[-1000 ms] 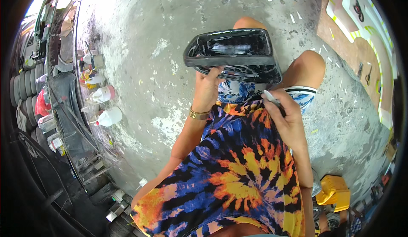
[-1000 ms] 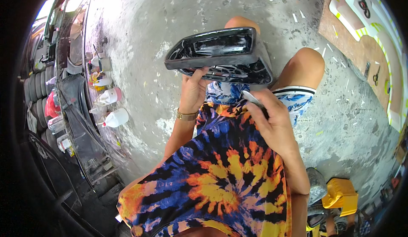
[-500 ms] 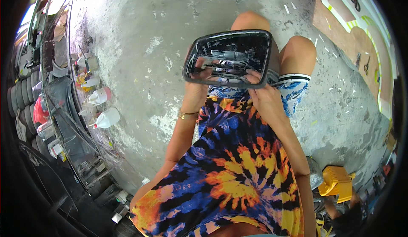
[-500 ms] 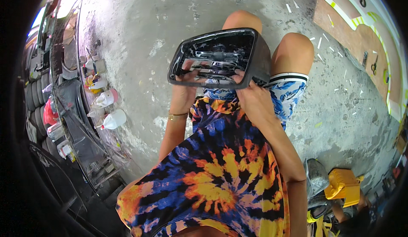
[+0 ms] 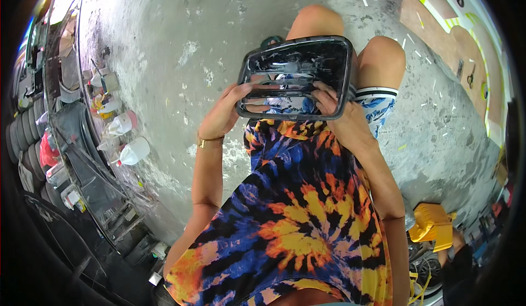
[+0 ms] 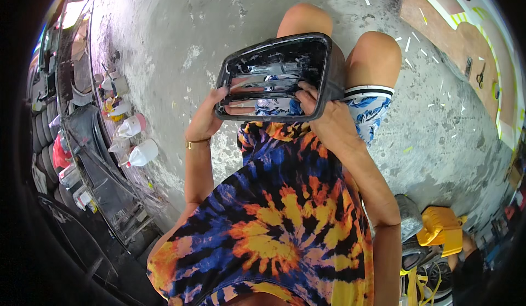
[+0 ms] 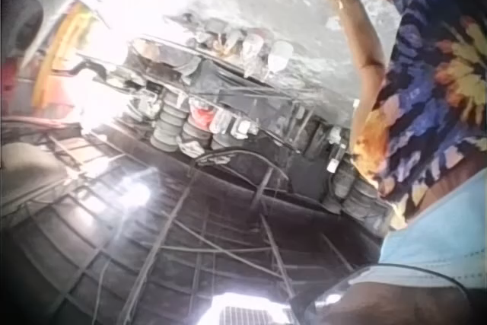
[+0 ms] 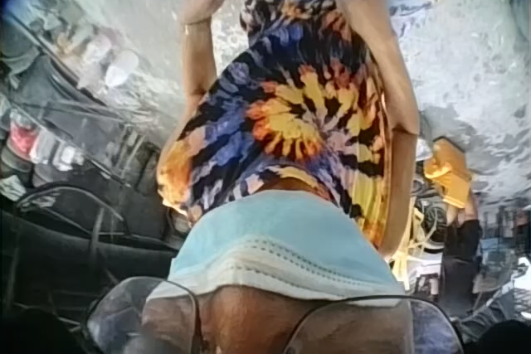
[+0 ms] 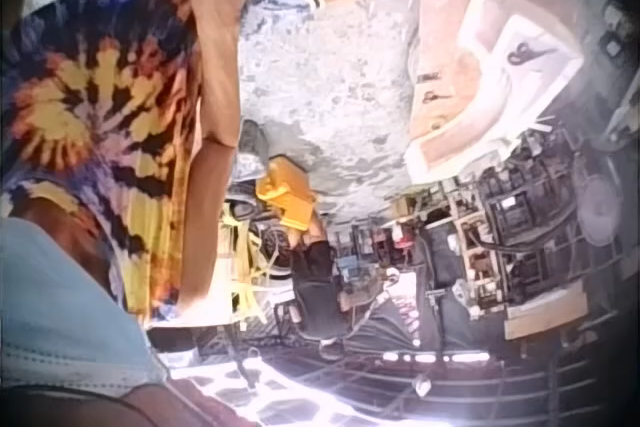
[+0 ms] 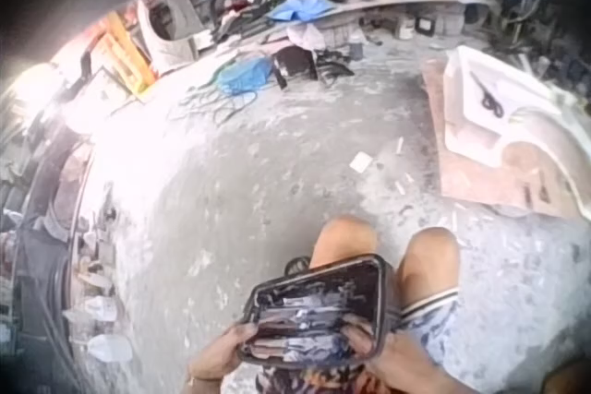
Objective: Cleaning and repairing an automotive side mirror assembly.
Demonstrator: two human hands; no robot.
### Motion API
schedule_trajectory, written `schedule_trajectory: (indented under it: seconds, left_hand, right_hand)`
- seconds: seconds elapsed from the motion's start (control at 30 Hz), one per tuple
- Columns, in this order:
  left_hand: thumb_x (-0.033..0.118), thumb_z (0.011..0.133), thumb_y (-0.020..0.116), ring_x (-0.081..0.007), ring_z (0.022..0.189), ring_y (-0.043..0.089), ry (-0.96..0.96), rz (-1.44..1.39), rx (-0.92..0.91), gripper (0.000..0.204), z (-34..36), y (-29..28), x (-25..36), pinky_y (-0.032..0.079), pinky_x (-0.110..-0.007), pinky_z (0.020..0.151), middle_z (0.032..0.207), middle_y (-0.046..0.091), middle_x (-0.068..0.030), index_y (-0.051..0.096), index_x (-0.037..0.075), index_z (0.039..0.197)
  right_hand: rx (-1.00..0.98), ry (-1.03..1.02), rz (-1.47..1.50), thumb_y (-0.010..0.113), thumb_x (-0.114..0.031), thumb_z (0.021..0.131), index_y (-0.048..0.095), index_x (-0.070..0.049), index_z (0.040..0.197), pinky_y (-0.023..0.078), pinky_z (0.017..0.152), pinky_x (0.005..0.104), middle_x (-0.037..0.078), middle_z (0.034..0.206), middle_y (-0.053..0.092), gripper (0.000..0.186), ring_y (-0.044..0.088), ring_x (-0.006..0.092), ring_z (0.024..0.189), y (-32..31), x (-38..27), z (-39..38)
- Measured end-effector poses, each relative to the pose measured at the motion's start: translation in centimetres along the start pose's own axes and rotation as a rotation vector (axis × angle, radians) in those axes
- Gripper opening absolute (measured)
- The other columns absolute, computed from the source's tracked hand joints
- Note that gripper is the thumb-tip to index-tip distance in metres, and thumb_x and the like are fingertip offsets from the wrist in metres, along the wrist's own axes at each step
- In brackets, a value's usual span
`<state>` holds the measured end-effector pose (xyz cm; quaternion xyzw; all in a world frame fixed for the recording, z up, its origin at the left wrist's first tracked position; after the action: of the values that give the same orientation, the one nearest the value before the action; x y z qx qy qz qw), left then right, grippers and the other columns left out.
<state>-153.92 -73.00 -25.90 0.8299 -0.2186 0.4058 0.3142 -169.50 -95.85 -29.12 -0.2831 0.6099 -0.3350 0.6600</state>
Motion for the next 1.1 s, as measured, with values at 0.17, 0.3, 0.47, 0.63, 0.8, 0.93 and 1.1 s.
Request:
schedule_trajectory:
  seconds: [0.17, 0.3, 0.47, 0.63, 0.8, 0.93, 1.1]
  left_hand:
    - [0.011, 0.086, 0.043, -0.0338, 0.122, 0.055, -0.146, -0.219, 0.008, 0.054, 1.1, 1.8, -1.8, 0.045, -0.046, 0.106, 0.131, 0.053, -0.0268, 0.041, -0.013, 0.134]
    - [0.006, 0.076, 0.041, -0.0336, 0.129, 0.048, 0.023, -0.294, 0.089, 0.065, 1.7, 4.0, -3.7, 0.043, -0.047, 0.107, 0.139, 0.049, -0.0227, 0.038, -0.007, 0.140]
    - [0.008, 0.076, 0.040, -0.0317, 0.128, 0.049, 0.159, -0.240, 0.126, 0.067, 3.3, 5.5, -3.4, 0.046, -0.046, 0.101, 0.143, 0.047, -0.0181, 0.035, -0.002, 0.143]
    - [0.012, 0.077, 0.041, -0.0303, 0.124, 0.052, 0.171, -0.249, 0.212, 0.063, 3.3, 6.9, -3.0, 0.049, -0.045, 0.098, 0.138, 0.051, -0.0202, 0.041, -0.006, 0.137]
    - [0.011, 0.076, 0.041, -0.0294, 0.123, 0.054, 0.175, -0.274, 0.225, 0.062, 3.4, 7.1, -3.0, 0.049, -0.045, 0.098, 0.138, 0.052, -0.0194, 0.043, -0.006, 0.136]
    - [0.011, 0.077, 0.041, -0.0292, 0.122, 0.054, 0.175, -0.240, 0.264, 0.061, 3.5, 7.5, -3.0, 0.049, -0.044, 0.098, 0.137, 0.053, -0.0190, 0.044, -0.007, 0.135]
    - [0.011, 0.077, 0.042, -0.0297, 0.123, 0.053, 0.192, -0.241, 0.232, 0.060, 3.5, 7.2, -3.4, 0.049, -0.044, 0.099, 0.137, 0.053, -0.0192, 0.043, -0.007, 0.135]
  right_hand:
    - [0.003, 0.174, 0.165, 0.056, 0.000, 0.085, 0.055, -0.002, 0.124, 0.054, 0.074, 0.0440, 0.017, 0.112, 0.057, 0.039, 0.063, 0.0383, 0.091, -1.3, -1.9, 0.1]
    - [0.126, 0.239, 0.380, 0.056, 0.005, 0.085, 0.053, -0.006, 0.130, 0.051, 0.074, 0.0466, 0.018, 0.097, 0.060, 0.047, 0.062, 0.0413, 0.086, -0.7, -1.2, -0.5]
    - [0.179, 0.520, 0.575, 0.057, 0.006, 0.085, 0.057, -0.009, 0.116, 0.050, 0.068, 0.0445, 0.018, 0.089, 0.064, 0.034, 0.062, 0.0418, 0.080, 1.7, 0.0, 0.6]
    - [0.359, 0.349, 0.396, 0.057, 0.005, 0.088, 0.058, -0.010, 0.115, 0.049, 0.069, 0.0409, 0.018, 0.089, 0.062, 0.031, 0.062, 0.0388, 0.079, 2.5, 0.2, 2.0]
    - [0.308, 0.251, 0.412, 0.057, 0.006, 0.087, 0.060, -0.010, 0.116, 0.049, 0.070, 0.0427, 0.018, 0.088, 0.063, 0.033, 0.062, 0.0399, 0.081, 3.2, -0.2, 2.2]
    - [0.346, 0.347, 0.377, 0.058, 0.008, 0.084, 0.064, -0.008, 0.112, 0.049, 0.067, 0.0423, 0.017, 0.083, 0.063, 0.033, 0.063, 0.0387, 0.080, 2.7, 1.3, 2.7]
    - [0.155, 0.370, 0.442, 0.059, 0.008, 0.082, 0.064, -0.008, 0.114, 0.050, 0.067, 0.0418, 0.018, 0.086, 0.065, 0.036, 0.065, 0.0363, 0.079, 2.8, 0.0, 2.1]
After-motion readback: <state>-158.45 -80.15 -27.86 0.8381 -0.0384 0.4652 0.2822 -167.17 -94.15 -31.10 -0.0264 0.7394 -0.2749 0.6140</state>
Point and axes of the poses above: each hand's wrist, its own z-axis towards the middle knuckle, its own y-axis out of the palm, x = y × z, the point moved 1 cm from there along z, towards the middle knuckle
